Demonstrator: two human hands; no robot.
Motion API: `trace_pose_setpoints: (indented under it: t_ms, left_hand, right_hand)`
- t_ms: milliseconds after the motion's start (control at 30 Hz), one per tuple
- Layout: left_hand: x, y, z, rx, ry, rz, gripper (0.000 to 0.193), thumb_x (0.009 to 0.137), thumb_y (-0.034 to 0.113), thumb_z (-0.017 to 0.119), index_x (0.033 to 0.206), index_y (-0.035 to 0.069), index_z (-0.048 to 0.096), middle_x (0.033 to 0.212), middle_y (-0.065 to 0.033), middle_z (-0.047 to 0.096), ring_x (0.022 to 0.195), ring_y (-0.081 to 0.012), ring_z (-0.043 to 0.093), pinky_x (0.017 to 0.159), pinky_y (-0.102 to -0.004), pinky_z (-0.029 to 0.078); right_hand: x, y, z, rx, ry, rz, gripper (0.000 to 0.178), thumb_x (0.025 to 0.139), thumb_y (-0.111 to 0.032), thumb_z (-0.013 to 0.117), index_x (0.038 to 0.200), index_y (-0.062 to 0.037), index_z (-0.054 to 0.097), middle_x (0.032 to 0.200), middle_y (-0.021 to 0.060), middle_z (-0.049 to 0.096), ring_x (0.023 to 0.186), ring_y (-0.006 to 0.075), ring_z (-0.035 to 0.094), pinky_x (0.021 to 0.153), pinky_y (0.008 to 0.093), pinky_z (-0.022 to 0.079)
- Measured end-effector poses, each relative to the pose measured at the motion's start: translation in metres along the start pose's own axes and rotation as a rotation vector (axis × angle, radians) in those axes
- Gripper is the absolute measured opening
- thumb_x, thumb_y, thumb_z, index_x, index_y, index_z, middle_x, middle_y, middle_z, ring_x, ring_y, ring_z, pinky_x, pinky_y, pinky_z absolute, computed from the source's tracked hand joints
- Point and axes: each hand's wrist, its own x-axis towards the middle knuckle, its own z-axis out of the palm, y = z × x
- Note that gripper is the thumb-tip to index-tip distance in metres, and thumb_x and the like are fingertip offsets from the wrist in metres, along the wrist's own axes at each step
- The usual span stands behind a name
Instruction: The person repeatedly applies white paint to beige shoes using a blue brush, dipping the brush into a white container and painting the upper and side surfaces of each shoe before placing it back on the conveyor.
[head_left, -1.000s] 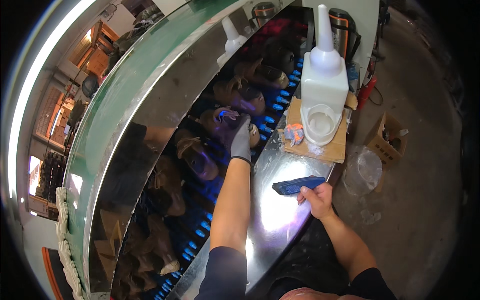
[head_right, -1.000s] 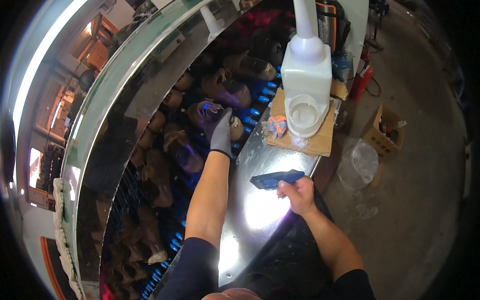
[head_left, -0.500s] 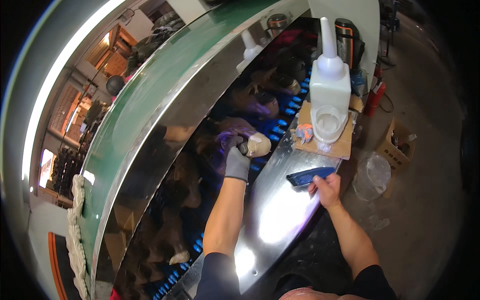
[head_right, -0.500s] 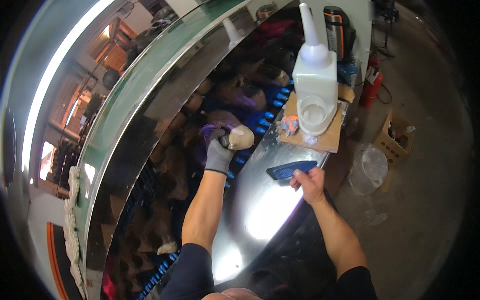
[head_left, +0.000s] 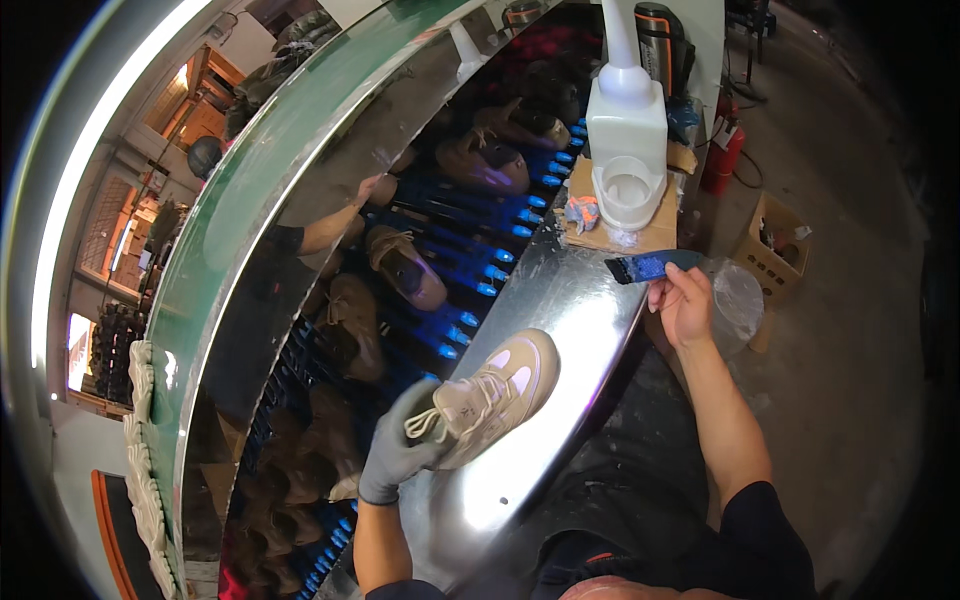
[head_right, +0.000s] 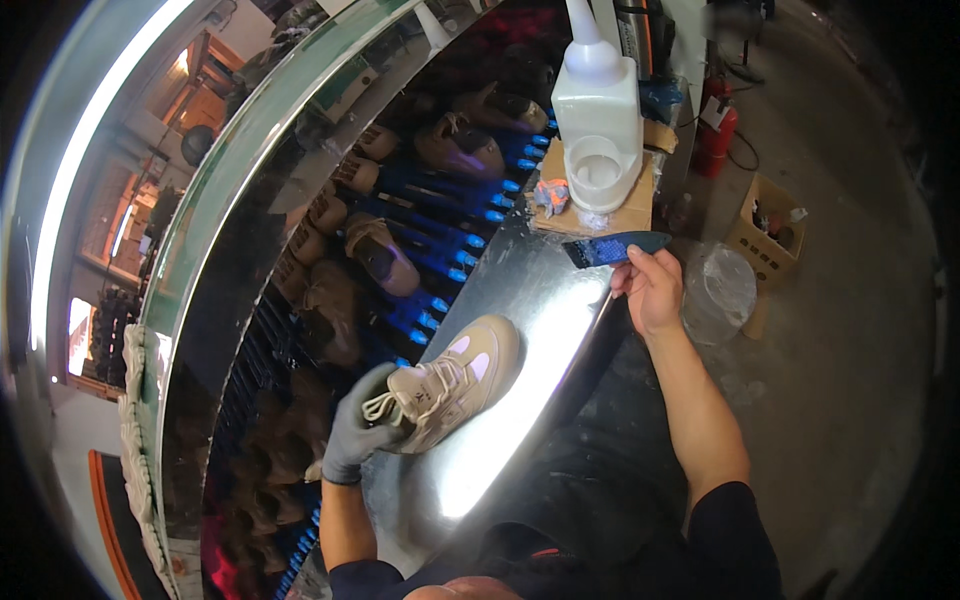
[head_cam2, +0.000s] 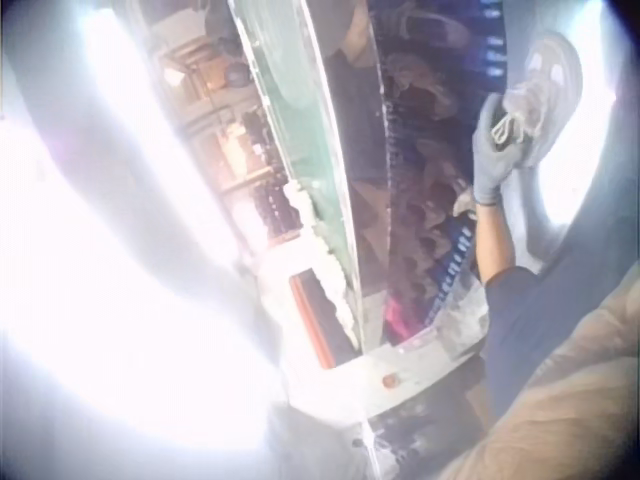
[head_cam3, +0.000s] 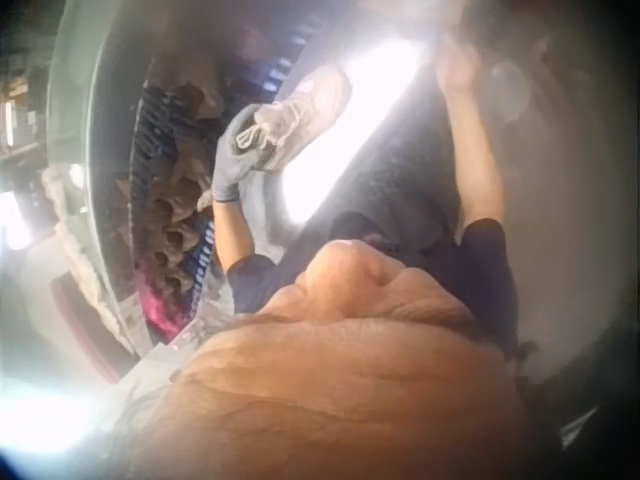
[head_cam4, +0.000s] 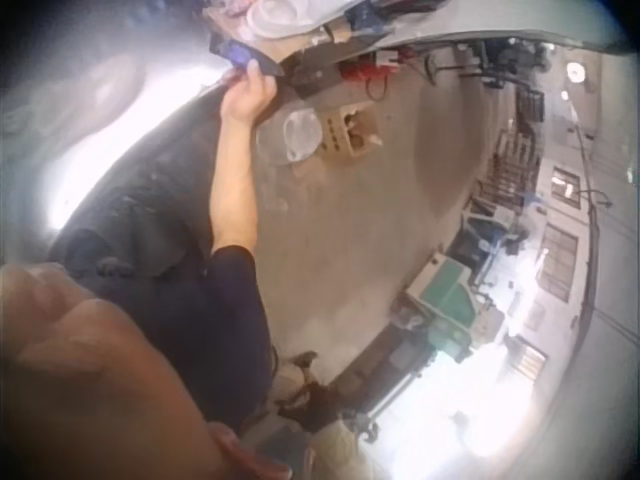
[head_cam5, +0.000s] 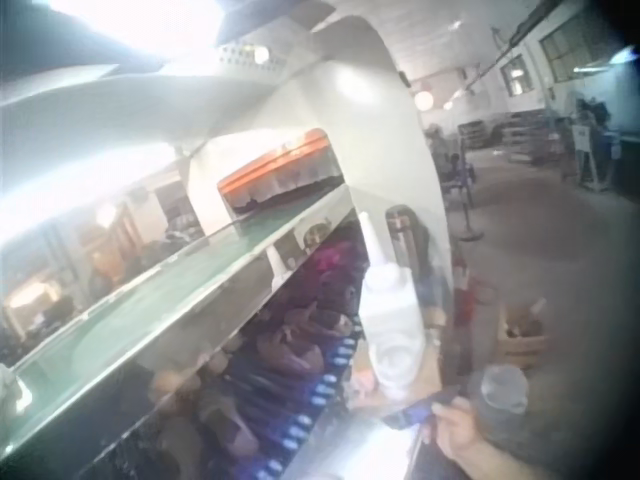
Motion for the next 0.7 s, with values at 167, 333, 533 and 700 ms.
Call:
trace_pose_setpoints:
  t_ms: [167,333,533,700]
  left_hand:
    - [-0.003,0.091,0.084,0.309,0.043,0.354,0.08,0.08,0.015,0.083,0.152,-0.003,0.053,0.143,-0.0211,0.064,0.133,-0.0333,0.063,0.115,-0.0439,0.047]
    - [0.066,0.053,0.121,1.146,-0.136,0.399,0.11,0.076,0.058,0.085,0.151,-0.014,0.046,0.134,-0.0282,0.063,0.115,-0.0454,0.067,0.103,-0.0495,0.052]
    - [0.116,0.042,0.103,1.425,-0.246,-0.112,0.136,0.065,0.067,0.087,0.159,-0.012,0.028,0.123,-0.0279,0.066,0.107,-0.04,0.071,0.094,-0.0478,0.056]
    - [0.112,0.086,0.076,0.999,-0.113,0.109,0.127,0.06,0.054,0.097,0.156,-0.006,0.038,0.125,-0.0257,0.071,0.112,-0.0361,0.074,0.099,-0.0444,0.057]
  right_hand:
    - [0.005,-0.002,0.007,-0.015,0.055,0.003,0.017,0.103,-0.019,0.067,0.1,-0.0024,0.068,0.087,0.0112,0.074,0.066,0.0178,0.067,0.058,0.033,0.052]
    - [0.007,-0.012,0.014,-0.044,0.04,0.003,0.017,0.104,-0.018,0.065,0.102,-0.0022,0.069,0.09,0.0108,0.075,0.067,0.0165,0.067,0.057,0.0322,0.051]
    - [0.014,-0.027,-0.002,-0.088,0.093,-0.009,0.016,0.105,-0.018,0.066,0.102,-0.0018,0.069,0.089,0.0097,0.075,0.069,0.0146,0.068,0.058,0.0296,0.054]
    - [0.027,-0.037,0.003,-0.24,0.05,0.01,0.014,0.104,-0.015,0.069,0.103,-0.001,0.07,0.086,0.0087,0.073,0.067,0.0128,0.068,0.058,0.0263,0.057]
